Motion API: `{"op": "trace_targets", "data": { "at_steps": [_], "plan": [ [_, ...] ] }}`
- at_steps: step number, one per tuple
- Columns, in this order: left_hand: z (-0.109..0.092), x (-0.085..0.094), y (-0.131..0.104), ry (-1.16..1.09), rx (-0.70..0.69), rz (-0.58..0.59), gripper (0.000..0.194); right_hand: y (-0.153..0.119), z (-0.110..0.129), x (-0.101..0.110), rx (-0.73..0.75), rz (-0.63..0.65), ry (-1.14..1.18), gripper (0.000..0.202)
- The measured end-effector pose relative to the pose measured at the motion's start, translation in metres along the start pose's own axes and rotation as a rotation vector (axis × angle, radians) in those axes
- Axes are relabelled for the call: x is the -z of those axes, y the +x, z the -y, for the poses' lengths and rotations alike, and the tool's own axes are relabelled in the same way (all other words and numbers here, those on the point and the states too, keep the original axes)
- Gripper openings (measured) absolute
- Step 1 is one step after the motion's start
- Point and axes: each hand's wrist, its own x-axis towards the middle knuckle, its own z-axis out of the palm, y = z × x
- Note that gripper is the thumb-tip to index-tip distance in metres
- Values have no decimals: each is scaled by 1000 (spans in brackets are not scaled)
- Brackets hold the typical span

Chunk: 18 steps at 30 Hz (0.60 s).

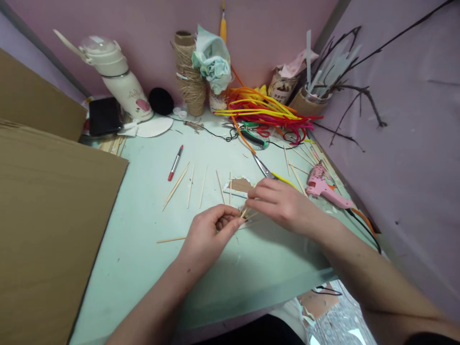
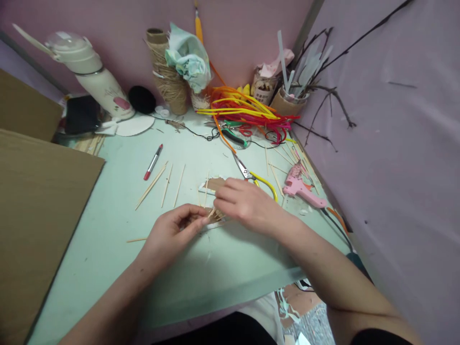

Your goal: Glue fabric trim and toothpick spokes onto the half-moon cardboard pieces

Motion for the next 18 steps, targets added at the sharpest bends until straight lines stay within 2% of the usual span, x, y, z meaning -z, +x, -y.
{"op": "trace_targets", "data": {
  "at_steps": [3,6,9,18],
  "plan": [
    [1,8,-1,287,-63,-98,13,-3,-21,-6,-77,-25,-12,31],
    [4,8,-3,489,-92,-67,16,-3,-33,-13,-101,11,10,31],
    [5,4,-5,552,-88,-28,19,-2,-35,-18,-100,61,27,31],
    [7,1,-4,580,-104,-21,16,0,-35,-25,-125,140,64,25]
  ]
}}
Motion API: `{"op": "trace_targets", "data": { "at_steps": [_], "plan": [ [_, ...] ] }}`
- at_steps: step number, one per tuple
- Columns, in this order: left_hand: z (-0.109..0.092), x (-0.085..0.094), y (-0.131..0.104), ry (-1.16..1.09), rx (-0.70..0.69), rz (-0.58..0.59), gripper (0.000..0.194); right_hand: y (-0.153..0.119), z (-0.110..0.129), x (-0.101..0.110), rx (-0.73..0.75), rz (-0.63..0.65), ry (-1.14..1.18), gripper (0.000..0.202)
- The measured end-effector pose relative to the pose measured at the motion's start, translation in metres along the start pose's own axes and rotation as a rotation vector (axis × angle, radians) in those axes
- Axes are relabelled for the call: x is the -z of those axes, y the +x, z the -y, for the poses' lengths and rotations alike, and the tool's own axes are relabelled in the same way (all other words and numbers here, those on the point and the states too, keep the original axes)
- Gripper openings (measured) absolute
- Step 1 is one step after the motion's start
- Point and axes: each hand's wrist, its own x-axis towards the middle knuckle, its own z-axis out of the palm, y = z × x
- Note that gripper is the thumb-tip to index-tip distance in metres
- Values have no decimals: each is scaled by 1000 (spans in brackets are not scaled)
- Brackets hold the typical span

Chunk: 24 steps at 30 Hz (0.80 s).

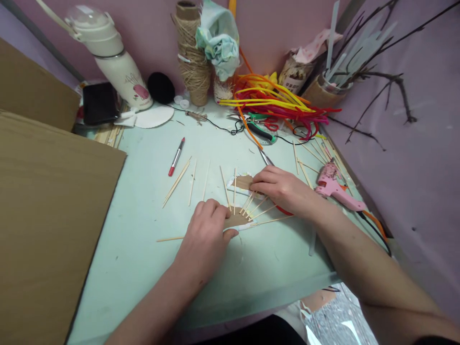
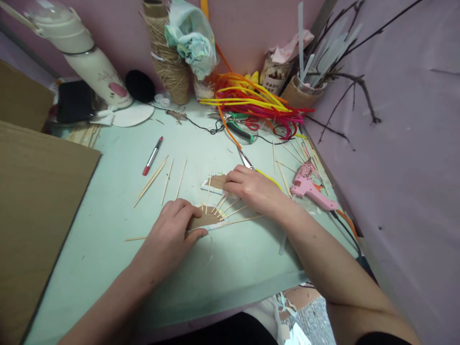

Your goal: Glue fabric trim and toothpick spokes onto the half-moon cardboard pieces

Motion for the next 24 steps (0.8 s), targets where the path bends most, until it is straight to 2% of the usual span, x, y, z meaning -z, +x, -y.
{"op": "trace_targets", "data": {
  "at_steps": [10,18,21,24],
  "plan": [
    [0,-1,1,20,8,16,15,0,-2,-7,-4,-26,11,30],
    [1,-1,0,18,5,3,15,-2,6,0,7,-112,31,29],
    [1,-1,-1,12,-6,-13,17,-3,13,1,58,-83,56,28],
    [2,-1,-1,21,-27,-27,18,-3,19,1,47,-25,75,27]
  ]
}}
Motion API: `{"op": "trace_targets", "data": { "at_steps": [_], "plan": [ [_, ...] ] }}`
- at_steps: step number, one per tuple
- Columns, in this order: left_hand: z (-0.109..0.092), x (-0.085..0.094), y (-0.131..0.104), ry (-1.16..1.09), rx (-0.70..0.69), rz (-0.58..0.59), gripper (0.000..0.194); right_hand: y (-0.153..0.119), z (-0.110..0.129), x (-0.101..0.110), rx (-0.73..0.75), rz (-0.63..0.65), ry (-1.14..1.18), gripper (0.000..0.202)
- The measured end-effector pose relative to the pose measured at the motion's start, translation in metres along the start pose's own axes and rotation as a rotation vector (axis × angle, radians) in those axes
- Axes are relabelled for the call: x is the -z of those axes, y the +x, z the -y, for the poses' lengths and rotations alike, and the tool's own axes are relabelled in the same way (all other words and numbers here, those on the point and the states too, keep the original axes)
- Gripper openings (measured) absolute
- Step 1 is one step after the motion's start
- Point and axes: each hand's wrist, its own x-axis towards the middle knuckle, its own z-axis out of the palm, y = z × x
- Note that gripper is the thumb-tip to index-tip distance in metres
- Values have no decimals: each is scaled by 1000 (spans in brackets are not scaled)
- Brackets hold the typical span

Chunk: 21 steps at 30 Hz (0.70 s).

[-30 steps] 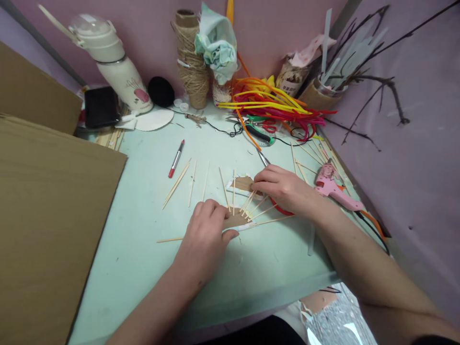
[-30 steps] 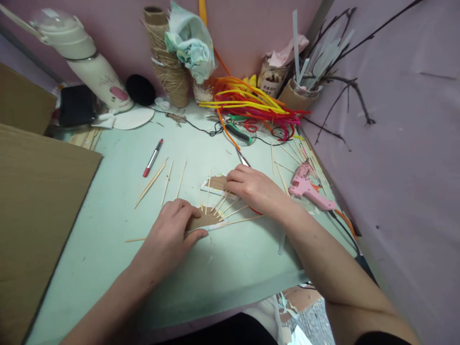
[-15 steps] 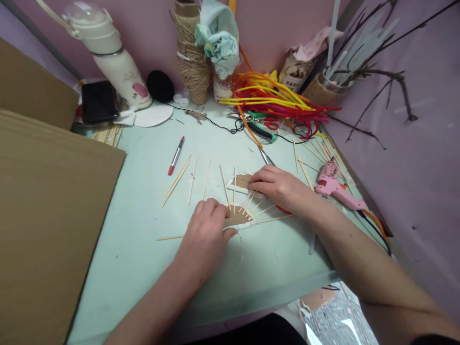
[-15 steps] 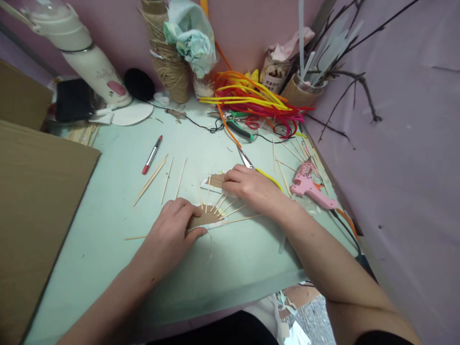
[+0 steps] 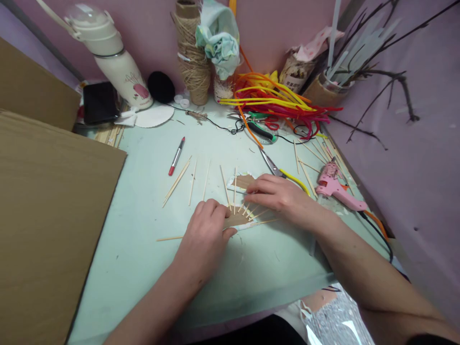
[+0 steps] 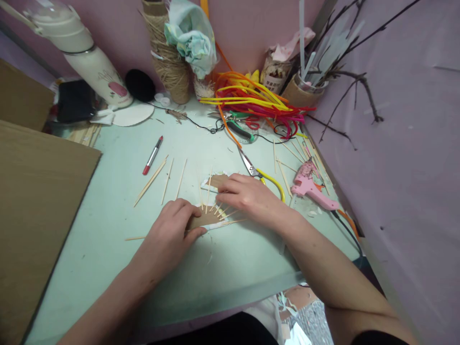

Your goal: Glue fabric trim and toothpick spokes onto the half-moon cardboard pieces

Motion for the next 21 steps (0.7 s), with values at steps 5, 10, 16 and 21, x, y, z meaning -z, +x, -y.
{"op": "trace_targets", "data": {
  "at_steps": [5,10,16,21],
  "plan": [
    [1,-1,0,9,-22,-10,19,-1,1,-3,-25,44,15,28],
    [1,-1,0,11,-9,-2,17,0,0,-4,-12,59,21,26],
    [0,-1,-1,19,-10,-6,17,-1,0,-4,-22,57,17,29],
    [0,-2,-1,14,-16,-10,17,-2,-2,-1,-38,-38,-7,31]
  ]
}}
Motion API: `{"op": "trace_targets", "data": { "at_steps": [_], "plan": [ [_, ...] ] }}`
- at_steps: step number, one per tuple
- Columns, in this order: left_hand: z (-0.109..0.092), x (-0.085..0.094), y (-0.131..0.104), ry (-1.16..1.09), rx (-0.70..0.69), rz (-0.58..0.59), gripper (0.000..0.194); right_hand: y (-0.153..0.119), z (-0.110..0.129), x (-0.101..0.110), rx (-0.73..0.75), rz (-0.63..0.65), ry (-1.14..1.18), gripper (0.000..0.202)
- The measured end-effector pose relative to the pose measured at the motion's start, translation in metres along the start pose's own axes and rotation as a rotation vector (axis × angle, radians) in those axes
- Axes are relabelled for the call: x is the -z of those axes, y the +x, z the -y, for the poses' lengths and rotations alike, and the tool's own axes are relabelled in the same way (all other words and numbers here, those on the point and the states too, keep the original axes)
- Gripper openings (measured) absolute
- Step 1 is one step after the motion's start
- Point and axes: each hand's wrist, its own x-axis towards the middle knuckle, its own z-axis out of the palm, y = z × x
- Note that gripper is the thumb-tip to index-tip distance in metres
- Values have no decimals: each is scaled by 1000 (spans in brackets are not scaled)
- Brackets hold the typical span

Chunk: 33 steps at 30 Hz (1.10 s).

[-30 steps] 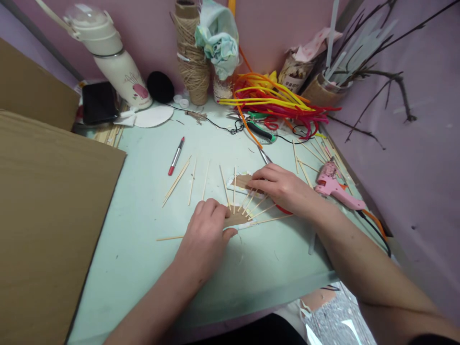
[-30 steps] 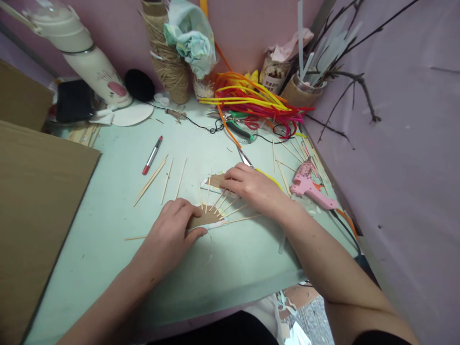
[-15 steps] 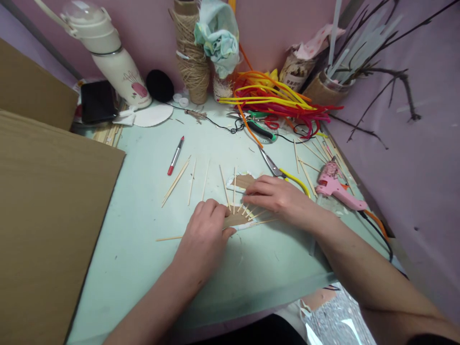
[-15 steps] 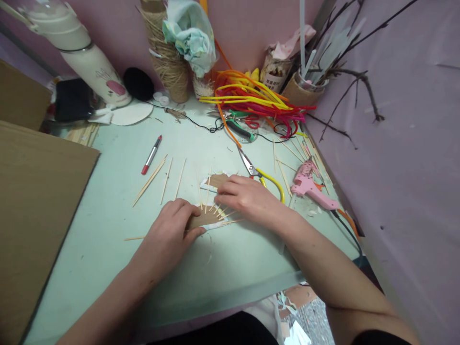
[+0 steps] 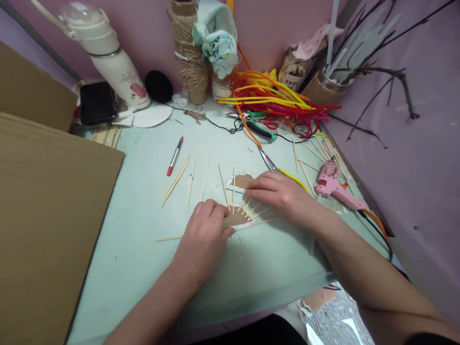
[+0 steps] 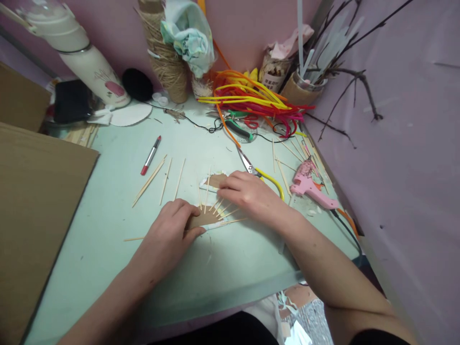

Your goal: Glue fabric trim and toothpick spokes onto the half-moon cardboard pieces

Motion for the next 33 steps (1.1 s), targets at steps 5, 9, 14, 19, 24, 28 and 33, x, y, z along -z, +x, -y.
{"op": "trace_targets", "data": {
  "at_steps": [5,9,14,19,24,28,33],
  "plan": [
    [0,1,0,15,10,2,15,-3,-18,2,-149,-89,-76,27],
    [0,2,-1,36,-14,-5,17,-11,-36,4,-361,-208,-130,23],
    [-3,-1,1,87,-102,-26,32,-17,-37,3,-497,-168,-120,27],
    [-6,-5,4,102,-126,-47,34,-12,-30,-1,-583,-97,-126,30],
    [-7,-7,4,93,-129,-83,37,-7,-30,-4,-624,-57,-104,29],
    [-7,-8,4,94,-130,-75,36,-6,-31,-7,-601,-80,-66,31],
    [-7,-8,4,85,-130,-59,34,-5,-32,-11,-594,-80,-49,32]
  ]
}}
